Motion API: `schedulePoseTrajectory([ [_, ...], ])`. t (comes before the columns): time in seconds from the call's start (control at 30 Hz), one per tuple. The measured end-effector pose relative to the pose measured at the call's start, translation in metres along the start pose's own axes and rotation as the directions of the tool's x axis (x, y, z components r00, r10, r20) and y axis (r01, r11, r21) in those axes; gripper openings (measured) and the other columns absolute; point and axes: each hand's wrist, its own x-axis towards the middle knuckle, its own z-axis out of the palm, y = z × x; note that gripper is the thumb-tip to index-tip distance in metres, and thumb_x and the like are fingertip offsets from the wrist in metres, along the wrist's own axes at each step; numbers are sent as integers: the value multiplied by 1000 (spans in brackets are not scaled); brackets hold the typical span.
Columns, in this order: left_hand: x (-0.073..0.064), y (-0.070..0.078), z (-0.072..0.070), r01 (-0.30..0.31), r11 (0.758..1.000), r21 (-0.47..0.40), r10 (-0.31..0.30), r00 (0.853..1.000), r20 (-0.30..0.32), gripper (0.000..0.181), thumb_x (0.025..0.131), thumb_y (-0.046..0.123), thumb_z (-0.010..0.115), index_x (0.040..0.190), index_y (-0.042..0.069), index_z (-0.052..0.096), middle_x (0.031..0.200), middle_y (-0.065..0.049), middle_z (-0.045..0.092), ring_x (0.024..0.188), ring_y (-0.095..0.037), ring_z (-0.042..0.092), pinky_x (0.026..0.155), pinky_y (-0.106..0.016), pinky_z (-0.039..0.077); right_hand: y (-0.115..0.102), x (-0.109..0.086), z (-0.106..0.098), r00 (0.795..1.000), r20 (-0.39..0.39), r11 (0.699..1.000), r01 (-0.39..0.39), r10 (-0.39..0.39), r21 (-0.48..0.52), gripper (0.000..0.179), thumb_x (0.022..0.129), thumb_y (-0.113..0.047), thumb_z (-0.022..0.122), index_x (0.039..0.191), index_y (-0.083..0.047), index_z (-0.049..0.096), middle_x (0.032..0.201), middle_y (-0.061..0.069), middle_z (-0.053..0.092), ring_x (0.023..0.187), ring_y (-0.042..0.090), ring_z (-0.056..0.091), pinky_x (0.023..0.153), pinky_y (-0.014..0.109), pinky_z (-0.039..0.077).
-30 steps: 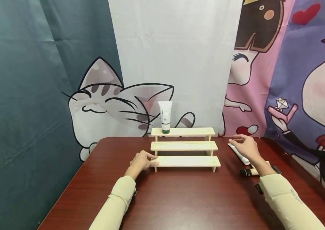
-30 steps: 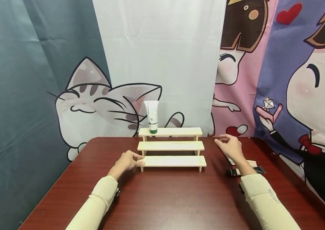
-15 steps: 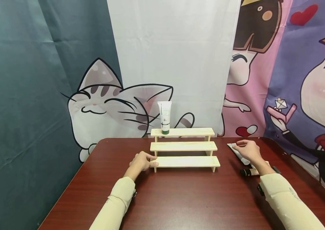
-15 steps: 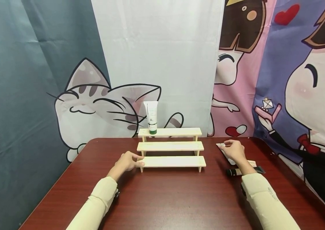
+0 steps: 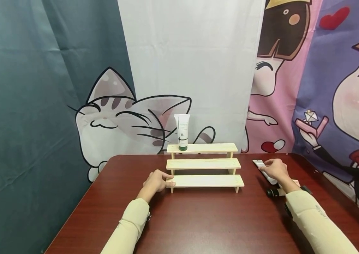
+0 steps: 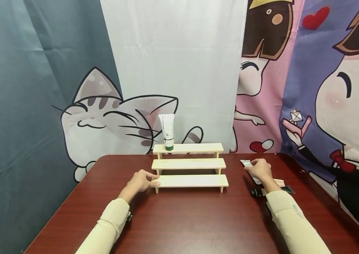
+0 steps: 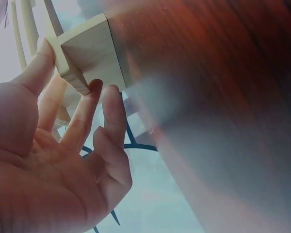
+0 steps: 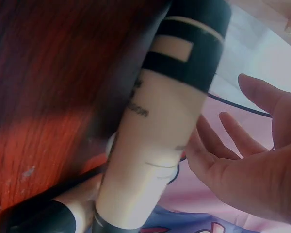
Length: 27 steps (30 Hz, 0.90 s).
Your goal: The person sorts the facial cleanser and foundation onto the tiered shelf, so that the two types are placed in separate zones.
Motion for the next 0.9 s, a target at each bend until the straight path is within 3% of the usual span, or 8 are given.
schedulePoseTrajectory([
  [0.3, 0, 0, -3, 7, 1000, -1, -7, 1000, -1, 37, 72, 50, 84, 107, 41, 77, 130, -11, 64, 112, -36, 60, 79, -52, 47, 3, 7, 4, 1000, -14, 998, 10, -11, -62, 48, 81, -16, 73, 117, 14, 62, 110, 32, 66, 108, 59, 49, 89, 59, 43],
  [0.63, 1, 0, 0, 10, 1000, -17, -10, 1000, -1, 36, 72, 49, 84, 106, 41, 78, 129, -10, 65, 114, -34, 59, 79, -52, 46, 12, 11, 6, 999, 37, 992, -25, 30, -121, 51, 79, -15, 71, 120, 13, 60, 119, 36, 59, 102, 51, 55, 82, 55, 47],
  [0.9, 2, -1, 1, 7, 1000, -19, -7, 1000, 2, 37, 71, 50, 84, 107, 41, 78, 130, -10, 65, 114, -34, 59, 80, -52, 47, 16, 14, 13, 1000, 12, 989, 3, -1, -145, 47, 75, -18, 77, 110, 9, 64, 103, 33, 63, 83, 43, 60, 67, 47, 48],
])
